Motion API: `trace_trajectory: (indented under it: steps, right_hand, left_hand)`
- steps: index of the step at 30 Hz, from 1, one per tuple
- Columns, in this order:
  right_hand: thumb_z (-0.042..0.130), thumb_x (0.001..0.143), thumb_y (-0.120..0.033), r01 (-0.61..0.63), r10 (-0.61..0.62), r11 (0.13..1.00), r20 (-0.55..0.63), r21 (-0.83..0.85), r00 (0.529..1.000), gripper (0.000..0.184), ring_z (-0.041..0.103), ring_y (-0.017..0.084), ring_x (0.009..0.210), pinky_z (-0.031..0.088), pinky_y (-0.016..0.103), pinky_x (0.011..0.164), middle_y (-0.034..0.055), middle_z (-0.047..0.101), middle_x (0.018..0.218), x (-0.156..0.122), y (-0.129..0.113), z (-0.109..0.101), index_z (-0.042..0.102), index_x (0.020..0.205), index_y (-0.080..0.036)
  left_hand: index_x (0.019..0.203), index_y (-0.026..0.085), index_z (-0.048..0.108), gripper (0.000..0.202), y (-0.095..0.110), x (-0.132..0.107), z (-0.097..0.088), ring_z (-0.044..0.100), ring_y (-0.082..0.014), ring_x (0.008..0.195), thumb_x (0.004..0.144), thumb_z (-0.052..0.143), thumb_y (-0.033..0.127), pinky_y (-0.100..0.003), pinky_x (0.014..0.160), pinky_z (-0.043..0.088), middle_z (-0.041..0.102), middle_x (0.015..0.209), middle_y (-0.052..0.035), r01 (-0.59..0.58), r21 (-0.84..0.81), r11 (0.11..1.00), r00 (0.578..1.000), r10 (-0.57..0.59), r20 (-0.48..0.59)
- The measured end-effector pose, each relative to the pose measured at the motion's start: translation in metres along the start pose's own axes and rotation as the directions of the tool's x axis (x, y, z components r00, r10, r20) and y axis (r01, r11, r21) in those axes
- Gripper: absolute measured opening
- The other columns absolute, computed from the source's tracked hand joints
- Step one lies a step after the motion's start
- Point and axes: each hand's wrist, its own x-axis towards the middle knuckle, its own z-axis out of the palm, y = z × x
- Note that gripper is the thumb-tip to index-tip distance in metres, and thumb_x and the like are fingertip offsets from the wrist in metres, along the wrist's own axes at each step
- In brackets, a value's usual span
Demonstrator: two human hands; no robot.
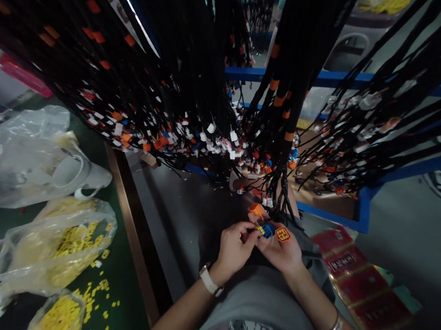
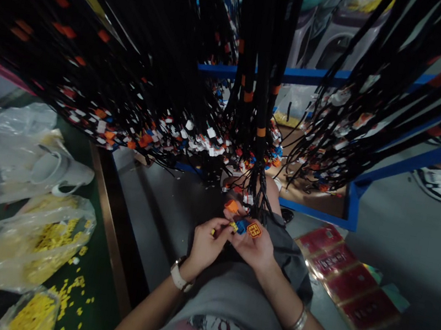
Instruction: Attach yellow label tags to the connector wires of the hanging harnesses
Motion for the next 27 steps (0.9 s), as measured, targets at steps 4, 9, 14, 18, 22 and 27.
trace_trajectory:
  steps: [4, 9, 14, 18, 22, 27]
  right_hand:
    - [0.039, 0.079, -0.017, 0.030, -0.030, 0.999, -0.023, 0.025, 0.999, 0.030, 0.060, 0.021, 0.102, 0.042, 0.045, 0.090, 0.0040, 0.071, 0.094, -0.002, -0.001, 0.007, 0.062, 0.098, -0.022]
    - [0.036, 0.081, -0.015, 0.010, -0.009, 0.999, -0.021, 0.046, 1.000, 0.034, 0.063, 0.021, 0.094, 0.045, 0.044, 0.085, 0.0046, 0.072, 0.091, -0.003, -0.002, 0.009, 0.061, 0.103, -0.021]
    - [0.038, 0.080, -0.014, 0.006, -0.007, 1.000, 0.020, 0.020, 1.000, 0.035, 0.064, 0.018, 0.079, 0.051, 0.034, 0.070, 0.0048, 0.071, 0.090, -0.003, -0.003, 0.011, 0.059, 0.108, -0.019]
    - [0.037, 0.079, -0.011, 0.016, -0.016, 0.998, 0.011, 0.054, 1.000, 0.035, 0.064, 0.016, 0.068, 0.053, 0.029, 0.062, 0.0054, 0.072, 0.085, -0.004, -0.004, 0.013, 0.060, 0.105, -0.016]
    - [0.036, 0.080, -0.010, -0.020, 0.024, 0.989, -0.028, 0.143, 0.999, 0.034, 0.065, 0.014, 0.066, 0.053, 0.024, 0.061, 0.0057, 0.072, 0.081, -0.004, -0.004, 0.015, 0.061, 0.101, -0.015]
    - [0.037, 0.077, -0.010, -0.019, 0.028, 0.984, -0.051, 0.176, 0.998, 0.034, 0.064, 0.013, 0.061, 0.053, 0.024, 0.060, 0.0040, 0.071, 0.075, -0.004, -0.003, 0.015, 0.061, 0.101, -0.016]
  left_hand:
    - [0.088, 0.016, 0.065, 0.024, -0.002, 0.004, -0.008, 0.049, -0.0089, 0.051, 0.083, 0.051, 0.035, -0.019, 0.051, 0.037, 0.058, 0.059, 0.0013, -0.012, 0.033, 0.999, 0.999, 0.014, -0.045]
    - [0.095, 0.017, 0.064, 0.023, 0.000, 0.009, -0.017, 0.054, -0.0102, 0.059, 0.086, 0.049, 0.031, -0.021, 0.059, 0.042, 0.063, 0.068, -0.0013, -0.218, 0.219, 0.951, 0.976, 0.212, 0.053]
    - [0.103, 0.020, 0.061, 0.023, 0.006, 0.015, -0.023, 0.059, -0.0149, 0.077, 0.088, 0.045, 0.026, -0.026, 0.072, 0.046, 0.064, 0.084, -0.0052, -0.543, 0.442, 0.714, 0.840, 0.462, 0.285]
    - [0.108, 0.025, 0.059, 0.025, 0.010, 0.018, -0.026, 0.058, -0.0126, 0.074, 0.088, 0.045, 0.022, -0.023, 0.069, 0.045, 0.061, 0.081, -0.0026, -0.633, 0.487, 0.601, 0.774, 0.505, 0.383]
    - [0.109, 0.027, 0.059, 0.026, 0.013, 0.020, -0.027, 0.056, -0.0130, 0.072, 0.088, 0.045, 0.024, -0.024, 0.065, 0.045, 0.058, 0.079, -0.0015, -0.664, 0.509, 0.548, 0.747, 0.503, 0.434]
    - [0.110, 0.030, 0.058, 0.026, 0.012, 0.023, -0.029, 0.056, -0.0139, 0.075, 0.086, 0.049, 0.025, -0.024, 0.064, 0.044, 0.058, 0.084, -0.0015, -0.694, 0.528, 0.490, 0.719, 0.502, 0.480]
